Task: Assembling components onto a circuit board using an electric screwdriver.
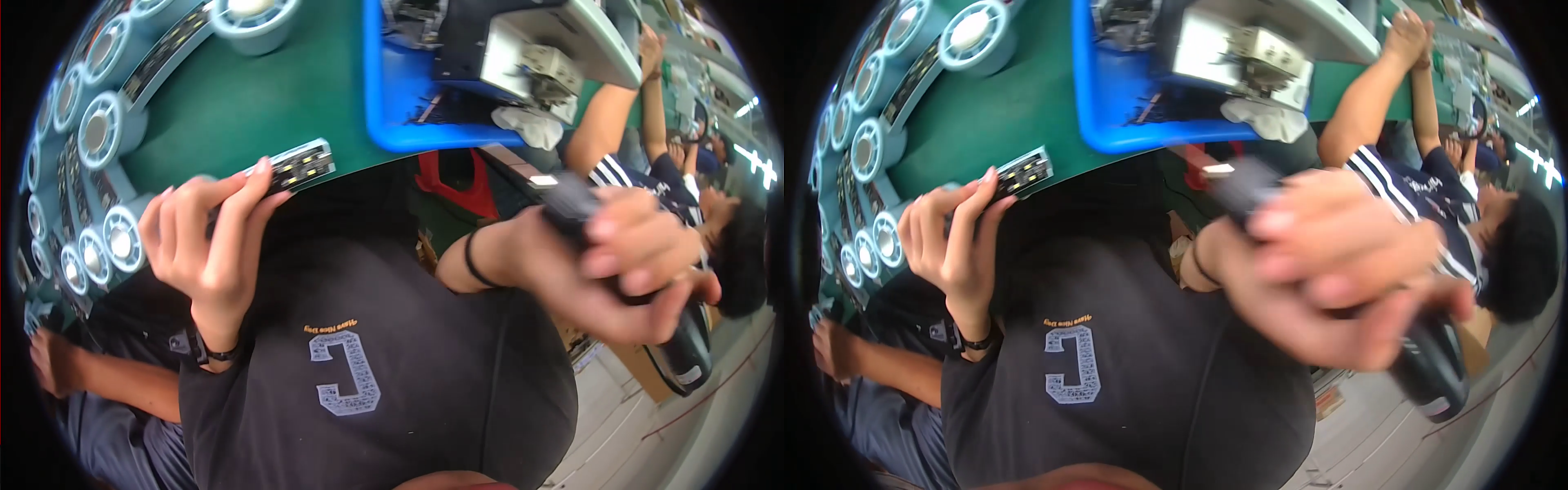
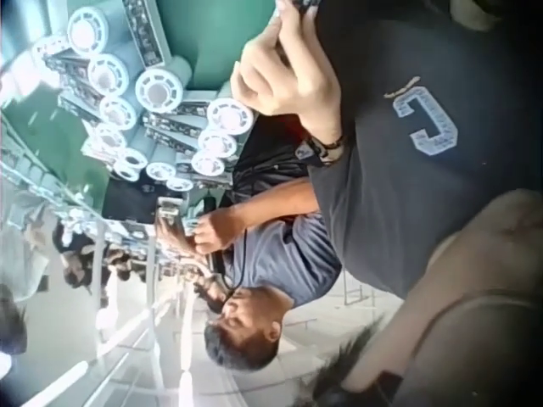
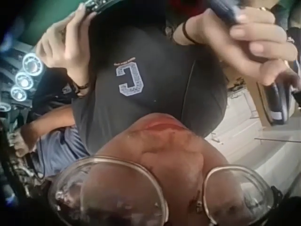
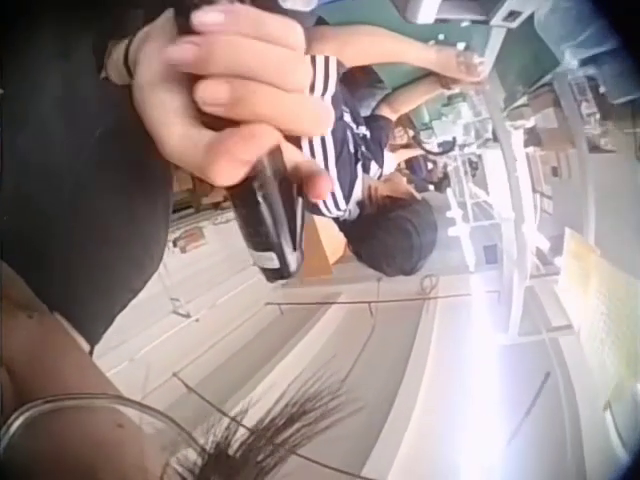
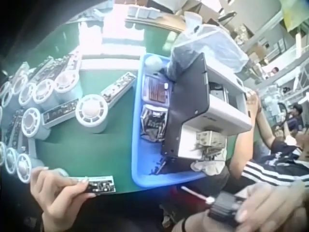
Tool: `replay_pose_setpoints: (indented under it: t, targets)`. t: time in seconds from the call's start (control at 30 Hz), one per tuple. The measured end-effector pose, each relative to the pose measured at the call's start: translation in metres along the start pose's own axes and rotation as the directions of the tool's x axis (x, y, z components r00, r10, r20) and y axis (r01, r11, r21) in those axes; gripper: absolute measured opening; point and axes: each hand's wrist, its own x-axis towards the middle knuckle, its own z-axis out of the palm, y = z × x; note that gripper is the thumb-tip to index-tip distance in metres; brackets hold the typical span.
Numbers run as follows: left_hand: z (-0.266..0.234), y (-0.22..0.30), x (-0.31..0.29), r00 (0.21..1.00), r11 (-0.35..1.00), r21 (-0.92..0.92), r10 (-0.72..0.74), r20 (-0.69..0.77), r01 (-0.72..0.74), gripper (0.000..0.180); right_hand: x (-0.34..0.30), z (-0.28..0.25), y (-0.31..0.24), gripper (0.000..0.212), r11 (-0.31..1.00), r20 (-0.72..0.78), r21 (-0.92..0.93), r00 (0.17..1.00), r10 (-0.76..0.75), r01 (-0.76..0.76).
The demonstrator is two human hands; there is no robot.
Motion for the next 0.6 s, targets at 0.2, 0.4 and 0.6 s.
replay_pose_setpoints:
  t: [0.2, 0.4, 0.6]
  targets:
    - [0.013, 0.012, 0.009, 0.999, 0.999, 0.019, 0.039, -0.022, -0.039, 0.031, 0.064, -0.074, -0.025, 0.023, 0.98, 0.004, -0.188, 0.997, -0.071, 0.07]
    - [0.015, 0.02, 0.015, 1.0, 1.0, -0.008, -0.002, 0.016, 0.002, 0.033, 0.053, -0.047, 0.022, 0.027, 0.909, -0.11, -0.417, 0.993, -0.048, -0.002]
    - [0.009, 0.016, 0.013, 0.998, 0.999, -0.033, -0.033, 0.05, 0.034, 0.033, 0.046, -0.039, 0.007, 0.014, 0.947, -0.076, -0.315, 0.996, 0.042, -0.064]
